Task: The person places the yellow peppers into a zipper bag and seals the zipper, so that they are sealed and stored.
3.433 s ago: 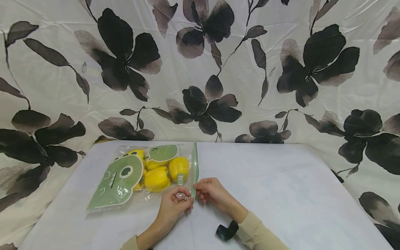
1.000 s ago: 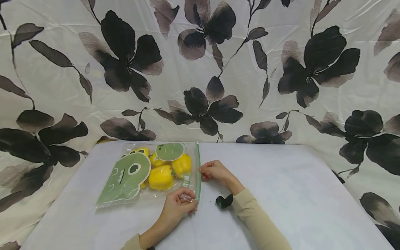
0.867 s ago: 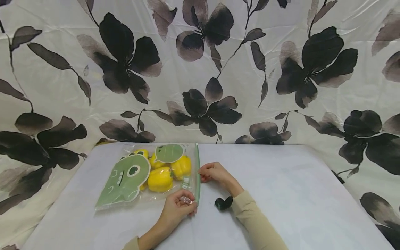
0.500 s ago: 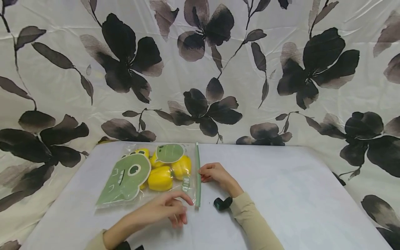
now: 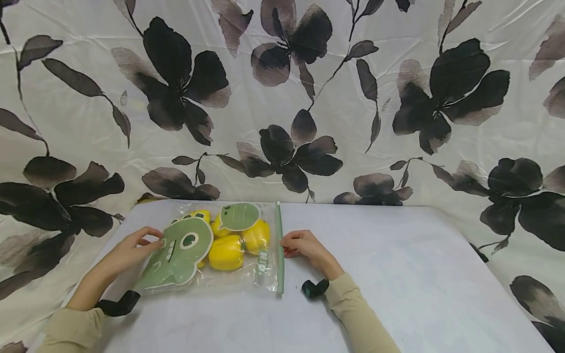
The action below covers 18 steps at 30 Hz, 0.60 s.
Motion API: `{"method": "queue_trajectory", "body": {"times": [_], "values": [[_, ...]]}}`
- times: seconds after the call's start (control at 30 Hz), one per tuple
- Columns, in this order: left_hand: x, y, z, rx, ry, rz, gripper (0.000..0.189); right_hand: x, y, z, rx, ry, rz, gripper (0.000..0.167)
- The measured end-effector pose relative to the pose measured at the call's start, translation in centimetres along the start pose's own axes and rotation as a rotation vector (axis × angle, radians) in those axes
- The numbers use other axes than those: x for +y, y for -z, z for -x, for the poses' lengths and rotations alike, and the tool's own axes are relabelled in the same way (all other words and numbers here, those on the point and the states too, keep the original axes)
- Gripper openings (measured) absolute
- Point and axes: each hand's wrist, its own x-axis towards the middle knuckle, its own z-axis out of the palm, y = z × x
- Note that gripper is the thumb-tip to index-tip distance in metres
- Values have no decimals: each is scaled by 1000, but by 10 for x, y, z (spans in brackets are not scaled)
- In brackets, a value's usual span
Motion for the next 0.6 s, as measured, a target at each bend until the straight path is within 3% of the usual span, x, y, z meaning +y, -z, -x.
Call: {"method": "queue_trajectory", "body": {"times": [0.1,0.2,0.43,0.6], "values": [[-22,-1,-3,-97,71,156,51,1,0,0,4,4,-1,19],[-35,-4,-5,-126,72,264,51,1,0,0,7,8,4,20],[-46,-9,-9,-55,-17,378,39,1,-2,0,26,0,7,20],[-42,-14,-11,-13,-39,412,35,-2,1,2,56,-10,-10,18]]}}
